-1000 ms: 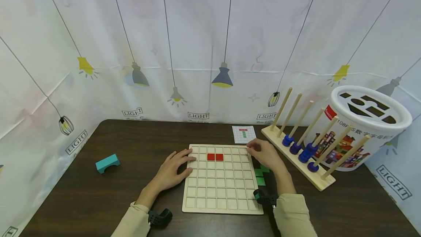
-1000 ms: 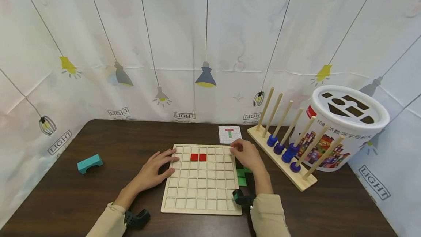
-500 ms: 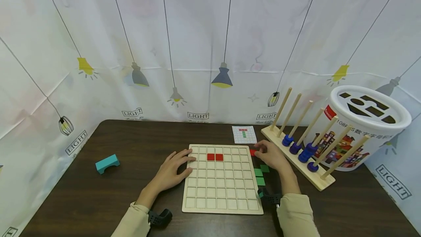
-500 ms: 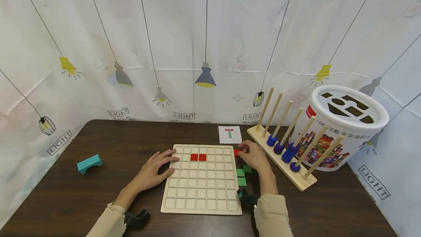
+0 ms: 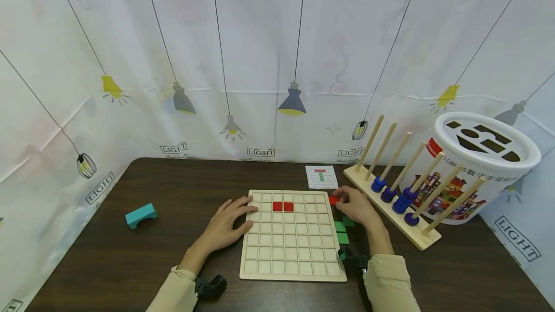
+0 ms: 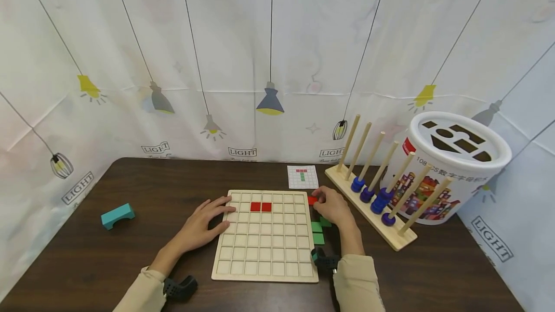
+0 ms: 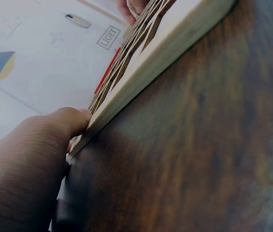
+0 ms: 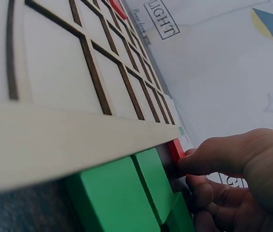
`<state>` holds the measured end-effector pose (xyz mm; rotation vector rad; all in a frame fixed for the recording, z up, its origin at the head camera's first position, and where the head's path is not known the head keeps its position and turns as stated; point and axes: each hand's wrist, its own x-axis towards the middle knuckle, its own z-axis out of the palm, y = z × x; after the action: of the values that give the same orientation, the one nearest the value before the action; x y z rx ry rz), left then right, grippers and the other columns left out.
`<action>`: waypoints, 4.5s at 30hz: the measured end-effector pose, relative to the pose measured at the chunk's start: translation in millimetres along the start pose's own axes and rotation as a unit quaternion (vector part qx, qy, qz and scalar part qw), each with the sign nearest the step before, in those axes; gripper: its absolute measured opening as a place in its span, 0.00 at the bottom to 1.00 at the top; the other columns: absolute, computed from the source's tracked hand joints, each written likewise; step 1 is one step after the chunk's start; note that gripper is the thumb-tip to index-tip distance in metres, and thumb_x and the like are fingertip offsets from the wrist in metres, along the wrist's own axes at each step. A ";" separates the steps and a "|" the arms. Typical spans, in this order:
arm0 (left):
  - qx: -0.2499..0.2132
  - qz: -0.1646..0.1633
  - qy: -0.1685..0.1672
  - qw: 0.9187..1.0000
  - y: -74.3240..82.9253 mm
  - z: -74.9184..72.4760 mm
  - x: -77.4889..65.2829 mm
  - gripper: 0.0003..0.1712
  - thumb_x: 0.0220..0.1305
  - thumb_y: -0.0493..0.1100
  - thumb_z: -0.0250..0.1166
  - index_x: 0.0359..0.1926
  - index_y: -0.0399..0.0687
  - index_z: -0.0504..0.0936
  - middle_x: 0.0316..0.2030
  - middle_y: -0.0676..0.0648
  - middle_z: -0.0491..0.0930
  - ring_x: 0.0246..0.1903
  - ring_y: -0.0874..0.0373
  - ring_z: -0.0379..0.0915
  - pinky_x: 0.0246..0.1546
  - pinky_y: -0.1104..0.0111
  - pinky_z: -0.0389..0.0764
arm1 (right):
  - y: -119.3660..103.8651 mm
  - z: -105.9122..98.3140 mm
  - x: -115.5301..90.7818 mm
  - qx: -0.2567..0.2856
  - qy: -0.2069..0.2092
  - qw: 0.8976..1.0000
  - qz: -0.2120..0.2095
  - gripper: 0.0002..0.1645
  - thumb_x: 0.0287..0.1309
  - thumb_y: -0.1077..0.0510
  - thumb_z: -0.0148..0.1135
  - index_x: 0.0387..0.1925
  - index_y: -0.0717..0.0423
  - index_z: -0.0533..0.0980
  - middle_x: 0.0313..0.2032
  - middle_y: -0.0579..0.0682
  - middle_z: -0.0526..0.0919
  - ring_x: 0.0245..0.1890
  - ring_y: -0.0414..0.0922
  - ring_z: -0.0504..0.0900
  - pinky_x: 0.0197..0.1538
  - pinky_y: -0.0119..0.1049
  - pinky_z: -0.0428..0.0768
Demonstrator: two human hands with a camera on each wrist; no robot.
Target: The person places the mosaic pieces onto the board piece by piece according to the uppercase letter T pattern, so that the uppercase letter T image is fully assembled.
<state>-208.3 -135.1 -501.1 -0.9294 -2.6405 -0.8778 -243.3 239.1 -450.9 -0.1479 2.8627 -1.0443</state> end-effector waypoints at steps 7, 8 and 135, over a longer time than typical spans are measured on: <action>0.000 0.002 0.002 1.000 1.0 -0.7 0.0 0.22 0.64 0.51 0.61 0.59 0.55 0.77 0.67 0.44 0.65 0.66 0.47 0.62 0.67 0.42 0.54 | -0.8 0.0 -1.2 -0.002 -0.005 1.000 0.001 0.18 0.56 0.64 0.59 0.49 0.63 0.74 0.31 0.52 0.74 0.27 0.44 0.69 0.28 0.33 0.66; 0.001 0.003 0.002 1.000 1.0 -0.6 0.0 0.22 0.64 0.51 0.61 0.59 0.55 0.77 0.67 0.44 0.65 0.66 0.48 0.62 0.67 0.42 0.54 | -1.2 -0.1 -1.0 -0.003 -0.004 1.000 0.002 0.18 0.56 0.63 0.59 0.49 0.63 0.74 0.31 0.52 0.74 0.27 0.44 0.70 0.28 0.33 0.67; 0.002 -0.005 -0.003 1.000 0.6 -1.5 0.1 0.22 0.66 0.52 0.59 0.59 0.56 0.76 0.67 0.44 0.65 0.66 0.48 0.63 0.68 0.42 0.54 | -55.3 36.6 -5.5 0.063 -0.031 0.995 -0.066 0.14 0.66 0.55 0.54 0.48 0.56 0.78 0.41 0.50 0.83 0.34 0.42 0.79 0.34 0.34 0.78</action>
<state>-208.1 -135.6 -499.6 -0.9191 -2.6529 -0.8724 -230.2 174.4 -442.8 -0.3576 2.7553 -1.2169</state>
